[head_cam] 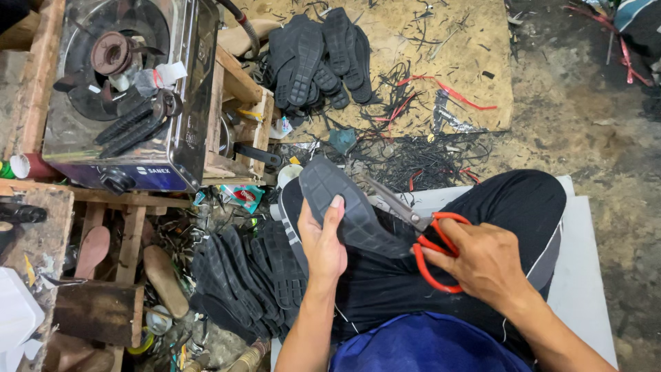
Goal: The person sits on the floor and uses red-handled shears to trim the edges of black rubber shoe soles. They pick up each sole, cut along the perimeter, and place the trimmed pieces aside, repeating the process for multiple soles.
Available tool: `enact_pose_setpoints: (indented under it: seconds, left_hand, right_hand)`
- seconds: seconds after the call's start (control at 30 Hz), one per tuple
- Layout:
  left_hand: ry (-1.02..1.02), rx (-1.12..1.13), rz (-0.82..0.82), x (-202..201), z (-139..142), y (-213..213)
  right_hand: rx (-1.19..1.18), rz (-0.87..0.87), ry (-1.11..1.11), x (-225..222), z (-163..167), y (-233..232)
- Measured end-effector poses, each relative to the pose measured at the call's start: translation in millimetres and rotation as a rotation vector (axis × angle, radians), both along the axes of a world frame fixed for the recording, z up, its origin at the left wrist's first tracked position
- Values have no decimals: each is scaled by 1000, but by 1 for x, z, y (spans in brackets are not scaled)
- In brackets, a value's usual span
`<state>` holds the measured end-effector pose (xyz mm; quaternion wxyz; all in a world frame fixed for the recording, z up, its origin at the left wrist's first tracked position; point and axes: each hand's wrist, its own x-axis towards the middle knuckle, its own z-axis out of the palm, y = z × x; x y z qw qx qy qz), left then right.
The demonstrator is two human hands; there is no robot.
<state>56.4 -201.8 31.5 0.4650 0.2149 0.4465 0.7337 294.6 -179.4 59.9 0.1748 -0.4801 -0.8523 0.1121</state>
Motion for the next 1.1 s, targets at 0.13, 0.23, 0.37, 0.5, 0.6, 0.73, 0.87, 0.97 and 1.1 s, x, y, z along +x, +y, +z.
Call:
enact_pose_setpoints:
  seconds: [0.13,0.23,0.37,0.5,0.6,0.73,0.87,0.97,1.1]
  left_hand:
    - [-61,-4,-36,-12,-1,2]
    - [-110,9,-75,-13,1,1]
    - [-50,32,-63,-6,7,2]
    - [258,24,-47,2,19,-4]
    - [381,27,-68,7,26,-10]
    - [355,37,-105,12,30,-13]
    - [296,19,-109,8,28,-13]
    - [299,33,-136,4,27,-12]
    - [289,24,-184,6,27,-16]
  right_hand:
    - [-66,-118,24,6,-2,-1]
    - [-118,-142,14,7,1,-1]
    - [-71,-84,48,1,9,-5]
    - [30,-5,53,-8,19,-4]
    - [0,-7,24,-14,23,-2]
    - [14,-18,25,-17,25,-1]
    - [-92,-43,-29,-16,23,-1]
    - [-118,-18,6,-13,23,0]
    - [42,52,105,-12,24,0]
